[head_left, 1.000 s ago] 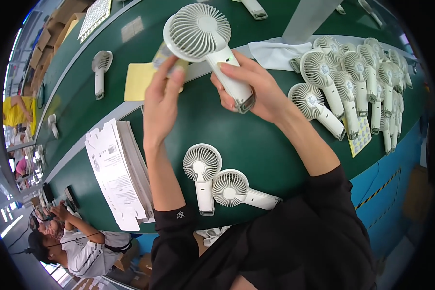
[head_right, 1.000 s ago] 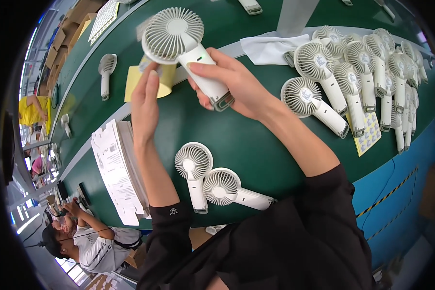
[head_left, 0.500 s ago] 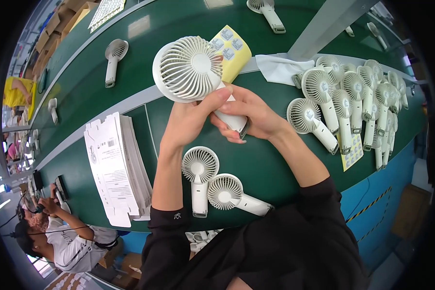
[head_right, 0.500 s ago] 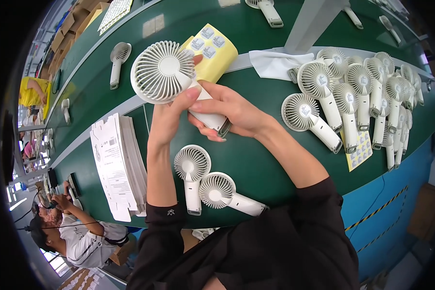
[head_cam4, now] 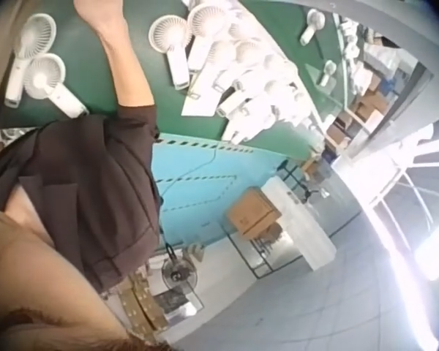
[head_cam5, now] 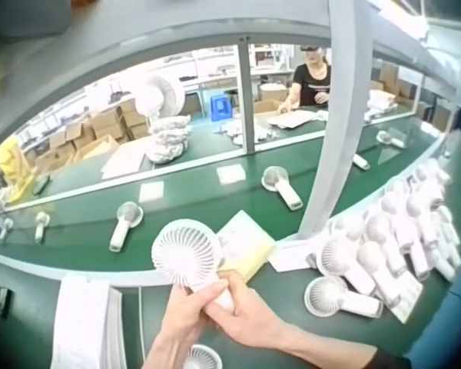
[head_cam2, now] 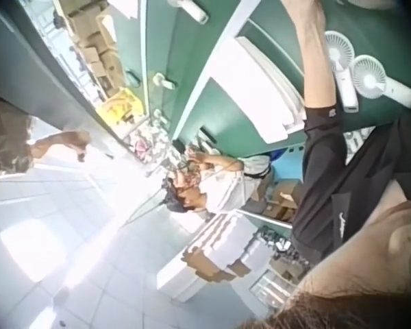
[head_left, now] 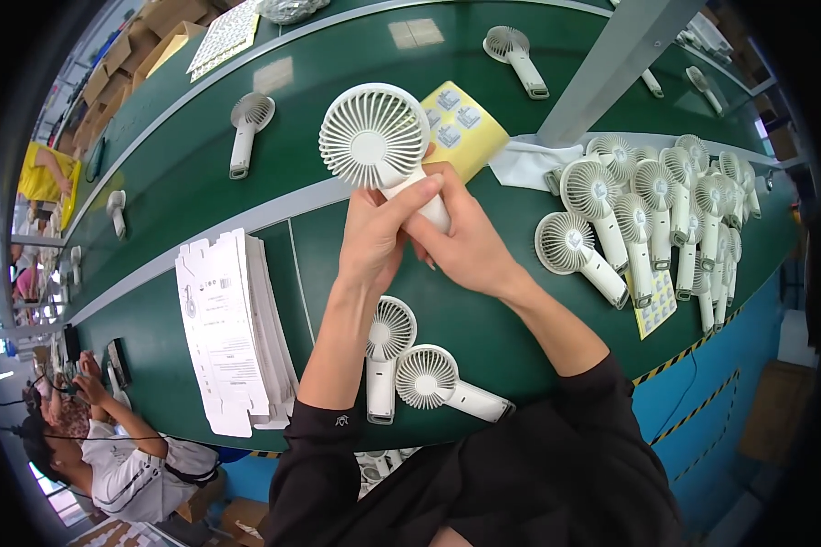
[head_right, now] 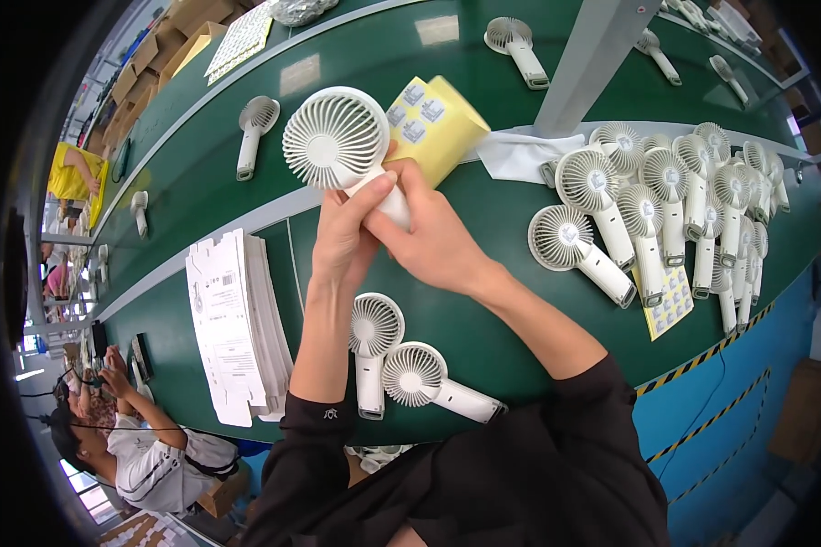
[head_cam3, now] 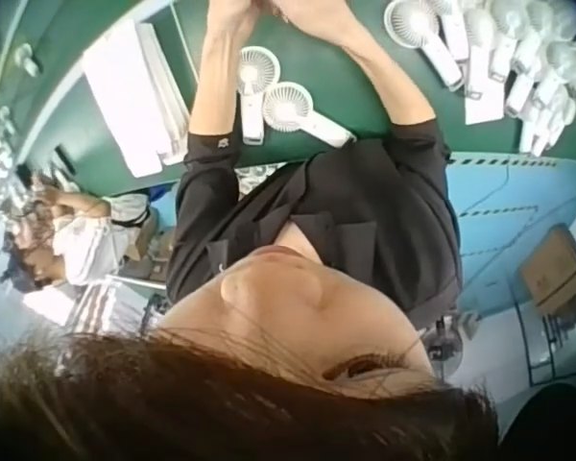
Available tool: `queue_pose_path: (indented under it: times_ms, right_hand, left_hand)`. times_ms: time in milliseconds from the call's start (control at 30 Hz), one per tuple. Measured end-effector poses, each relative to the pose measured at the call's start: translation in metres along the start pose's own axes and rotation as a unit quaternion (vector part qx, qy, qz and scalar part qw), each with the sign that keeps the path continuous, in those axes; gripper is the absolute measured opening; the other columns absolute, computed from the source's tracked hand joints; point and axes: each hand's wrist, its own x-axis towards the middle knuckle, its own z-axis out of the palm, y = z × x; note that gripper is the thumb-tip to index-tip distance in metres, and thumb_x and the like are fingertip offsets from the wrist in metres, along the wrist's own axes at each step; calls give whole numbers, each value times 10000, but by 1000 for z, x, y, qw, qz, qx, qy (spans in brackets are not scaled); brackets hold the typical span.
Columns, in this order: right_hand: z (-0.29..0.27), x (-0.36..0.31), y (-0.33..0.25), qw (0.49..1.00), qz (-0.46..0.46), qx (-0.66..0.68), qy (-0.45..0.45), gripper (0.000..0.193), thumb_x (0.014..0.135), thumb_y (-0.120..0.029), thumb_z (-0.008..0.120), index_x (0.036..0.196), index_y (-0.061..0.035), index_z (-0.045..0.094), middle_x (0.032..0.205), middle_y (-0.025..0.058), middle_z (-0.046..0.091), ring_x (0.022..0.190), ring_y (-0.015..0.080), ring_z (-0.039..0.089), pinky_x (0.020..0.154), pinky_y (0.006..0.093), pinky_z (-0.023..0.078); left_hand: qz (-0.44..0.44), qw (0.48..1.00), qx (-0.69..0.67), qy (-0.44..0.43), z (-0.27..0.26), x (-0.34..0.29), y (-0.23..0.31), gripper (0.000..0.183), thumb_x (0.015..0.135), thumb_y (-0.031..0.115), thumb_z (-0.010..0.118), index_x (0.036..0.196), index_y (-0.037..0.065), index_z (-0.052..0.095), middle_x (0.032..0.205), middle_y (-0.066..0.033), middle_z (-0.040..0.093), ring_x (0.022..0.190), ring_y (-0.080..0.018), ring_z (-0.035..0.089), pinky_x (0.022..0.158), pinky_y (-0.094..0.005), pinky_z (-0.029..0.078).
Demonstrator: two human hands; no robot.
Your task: Applying circular labels to small handheld fans and then folding cardboard boxes to package them.
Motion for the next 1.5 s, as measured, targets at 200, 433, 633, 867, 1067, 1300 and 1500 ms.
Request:
queue_pose_path:
  times_ms: [200,433,633,867,1067,1300,1500]
  right_hand:
    - [17,0,7,991,-79,-90,58,276,972,-83,579,1179,-34,404,838,78,613,630,117,595,536,276,474]
    - [4,-19,-8,996,-6,55,66,268,1000,-122,577,1203,-37,426,866,84,600,628,110,595,519,273,500]
    - [-22,-35,-14,963,78,252,51,265,1024,-232,521,1168,-14,472,891,82,595,636,139,592,524,308,511]
    - [-34,-45,-1,962,98,244,67,249,1011,-241,566,1118,-18,534,892,56,592,692,110,576,576,290,495]
    - [-31,-57,36,967,137,-192,100,345,937,-316,710,1020,15,652,848,31,676,725,63,572,629,251,454]
    - [-28,-49,23,883,64,-463,34,403,897,-342,731,886,58,681,652,115,625,552,177,570,539,321,454]
    - [-32,-43,32,926,137,-351,1,375,901,-321,743,950,40,657,718,52,642,618,102,561,578,273,457]
  left_hand:
    - [22,999,-4,30,-3,-3,-2,473,867,148,737,1277,-29,582,1098,-98,661,911,-167,654,706,-298,519]
    - [74,983,166,28,-29,5,13,517,953,267,659,1363,-28,545,1116,-116,667,1013,-157,618,922,-311,497]
    - [254,927,205,183,-65,-7,61,349,981,139,636,1310,24,625,1259,-113,651,1145,-158,603,1016,-289,436]
    - [221,901,336,160,-65,-43,61,327,992,90,603,1312,25,614,1266,-113,638,1115,-158,612,976,-279,457]
    - [136,909,388,65,-75,-51,47,407,947,127,667,1346,102,592,1294,-119,639,1097,-184,629,962,-289,472]
    - [147,894,420,42,-76,-55,51,392,922,109,684,1308,105,619,1213,-117,687,1059,-197,662,931,-304,496]
    - [162,887,427,67,-85,-51,49,370,945,135,673,1311,133,615,1181,-103,700,1034,-189,668,900,-294,507]
